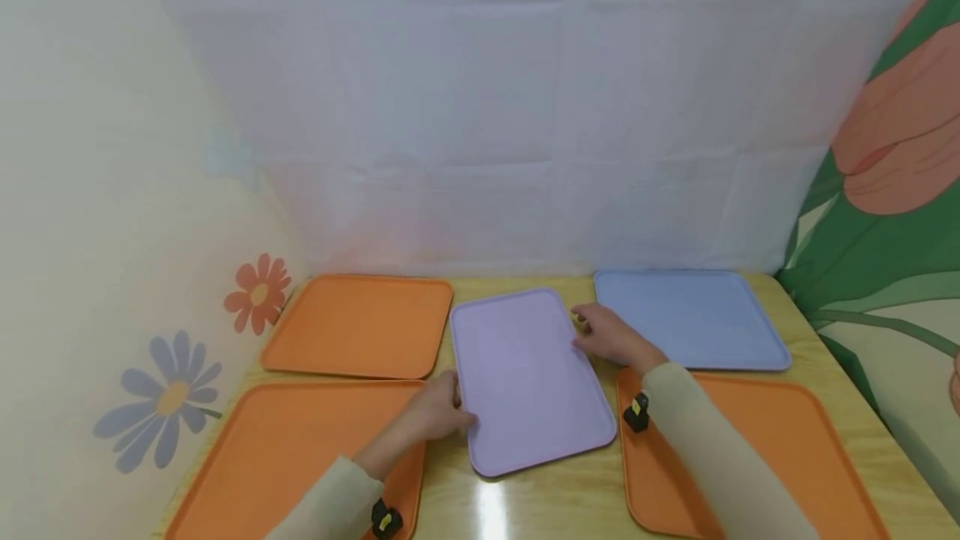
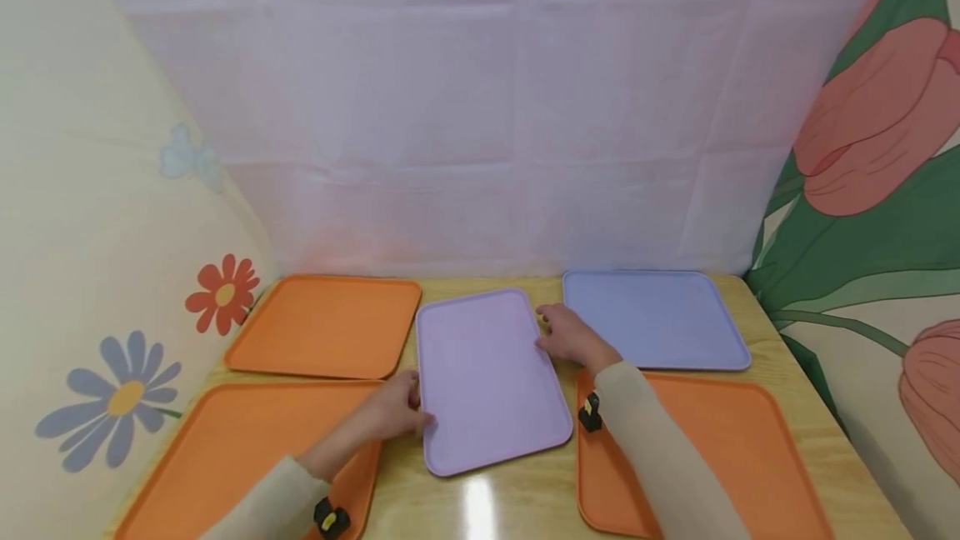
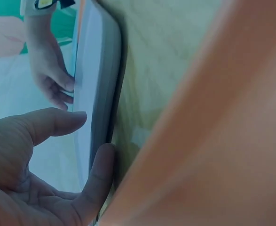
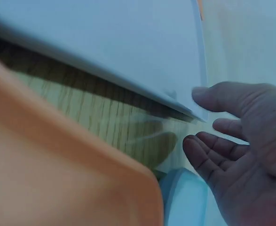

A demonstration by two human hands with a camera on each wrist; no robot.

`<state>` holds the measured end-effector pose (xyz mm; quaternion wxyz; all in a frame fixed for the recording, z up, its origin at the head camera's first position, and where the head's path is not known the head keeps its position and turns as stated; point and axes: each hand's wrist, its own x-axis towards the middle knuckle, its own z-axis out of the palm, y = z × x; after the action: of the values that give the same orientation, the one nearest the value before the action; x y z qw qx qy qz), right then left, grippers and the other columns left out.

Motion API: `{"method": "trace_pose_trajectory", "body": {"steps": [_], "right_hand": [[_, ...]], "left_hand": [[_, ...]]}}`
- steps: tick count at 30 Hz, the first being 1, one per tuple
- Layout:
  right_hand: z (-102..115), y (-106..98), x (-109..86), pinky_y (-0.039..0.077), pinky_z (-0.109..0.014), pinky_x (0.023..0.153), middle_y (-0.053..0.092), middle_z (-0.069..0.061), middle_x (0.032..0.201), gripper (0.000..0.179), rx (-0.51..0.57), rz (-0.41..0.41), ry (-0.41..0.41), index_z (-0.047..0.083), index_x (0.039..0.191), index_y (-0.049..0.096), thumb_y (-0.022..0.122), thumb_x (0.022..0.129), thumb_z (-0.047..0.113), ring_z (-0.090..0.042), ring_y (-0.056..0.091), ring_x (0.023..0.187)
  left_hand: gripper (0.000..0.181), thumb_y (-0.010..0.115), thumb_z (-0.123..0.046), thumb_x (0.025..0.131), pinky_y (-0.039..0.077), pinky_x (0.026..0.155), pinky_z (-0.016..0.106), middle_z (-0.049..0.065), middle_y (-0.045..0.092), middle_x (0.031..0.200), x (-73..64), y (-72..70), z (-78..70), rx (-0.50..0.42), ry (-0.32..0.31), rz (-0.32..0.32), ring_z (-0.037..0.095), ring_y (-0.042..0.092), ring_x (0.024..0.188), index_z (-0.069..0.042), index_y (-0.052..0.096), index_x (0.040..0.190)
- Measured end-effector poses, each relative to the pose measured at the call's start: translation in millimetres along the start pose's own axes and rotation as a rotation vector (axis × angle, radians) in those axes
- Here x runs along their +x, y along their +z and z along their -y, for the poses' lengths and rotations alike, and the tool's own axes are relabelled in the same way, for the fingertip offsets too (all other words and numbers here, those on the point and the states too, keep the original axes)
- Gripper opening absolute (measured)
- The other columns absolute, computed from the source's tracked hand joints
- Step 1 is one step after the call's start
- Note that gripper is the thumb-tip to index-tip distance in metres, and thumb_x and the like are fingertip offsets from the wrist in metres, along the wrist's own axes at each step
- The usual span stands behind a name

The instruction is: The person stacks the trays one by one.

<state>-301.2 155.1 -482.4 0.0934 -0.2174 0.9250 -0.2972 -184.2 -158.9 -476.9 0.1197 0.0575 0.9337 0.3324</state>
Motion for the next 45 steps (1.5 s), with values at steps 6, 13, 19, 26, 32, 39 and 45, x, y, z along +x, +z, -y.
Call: {"method": "trace_pose_trajectory", "body": {"steps": [6,13,19,26,32,39,45], "right_hand": [[-0.2,3.3,8.9,0.051,-0.045,0.088,0.061,-0.015,0.100,0.038,-0.109,0.021,0.007,-0.008,0.121,0.062,0.072,0.089,0.009,-0.029,0.057,0.096],[3.7,2.5,9.2,0.047,-0.034,0.069,0.056,-0.007,0.081,0.020,-0.102,0.050,0.061,-0.002,0.103,0.062,0.072,0.089,0.007,-0.021,0.052,0.077],[6.6,1.7,2.4,0.045,-0.030,0.063,0.054,-0.004,0.075,0.015,-0.079,0.051,0.138,0.002,0.094,0.058,0.071,0.089,0.006,-0.019,0.052,0.072],[8.2,3.8,-6.9,0.044,-0.032,0.063,0.055,-0.006,0.078,0.016,-0.117,0.032,0.183,0.005,0.088,0.055,0.071,0.089,0.007,-0.021,0.051,0.072],[11.2,5.2,-14.6,0.049,-0.036,0.067,0.058,-0.008,0.081,0.016,-0.152,0.020,0.218,0.003,0.090,0.057,0.071,0.089,0.009,-0.022,0.054,0.075],[14.7,2.0,-21.2,0.054,-0.045,0.086,0.067,-0.018,0.103,0.034,-0.128,-0.003,0.256,-0.007,0.118,0.062,0.069,0.093,0.015,-0.031,0.062,0.096],[7.9,-12.1,-35.1,0.055,-0.039,0.075,0.068,-0.015,0.103,0.054,-0.011,-0.047,0.211,-0.007,0.143,0.049,0.063,0.099,0.019,-0.023,0.063,0.083]], "left_hand": [[0.058,0.084,-0.007,0.068,0.051,0.071,0.038,0.010,0.060,0.090,-2.0,5.2,-0.9,0.003,0.027,-0.014,0.023,0.056,0.080,0.009,0.055,0.116],[0.064,0.084,0.000,0.065,0.052,0.089,0.048,0.017,0.064,0.104,-2.7,6.5,-3.6,-0.012,0.046,-0.014,0.028,0.059,0.096,0.011,0.053,0.120],[0.060,0.078,0.006,0.062,0.051,0.087,0.045,0.013,0.062,0.100,4.7,5.2,-1.3,-0.005,0.072,0.000,0.026,0.057,0.093,0.010,0.054,0.118],[0.062,0.078,0.012,0.063,0.052,0.067,0.033,0.009,0.059,0.086,15.7,-0.9,5.2,-0.106,0.075,0.044,0.020,0.056,0.077,0.011,0.053,0.120],[0.072,0.079,0.011,0.062,0.043,0.060,0.027,0.007,0.053,0.082,22.8,-7.1,9.6,-0.109,0.079,0.043,0.018,0.050,0.070,0.013,0.050,0.127],[0.084,0.078,0.013,0.065,0.047,0.061,0.029,0.011,0.053,0.085,27.7,-10.6,8.4,-0.149,0.033,0.097,0.021,0.053,0.072,0.016,0.039,0.140],[0.088,0.078,0.013,0.068,0.051,0.061,0.031,0.013,0.052,0.089,28.2,-8.3,7.1,-0.161,-0.007,0.134,0.023,0.054,0.075,0.017,0.032,0.144]]}}
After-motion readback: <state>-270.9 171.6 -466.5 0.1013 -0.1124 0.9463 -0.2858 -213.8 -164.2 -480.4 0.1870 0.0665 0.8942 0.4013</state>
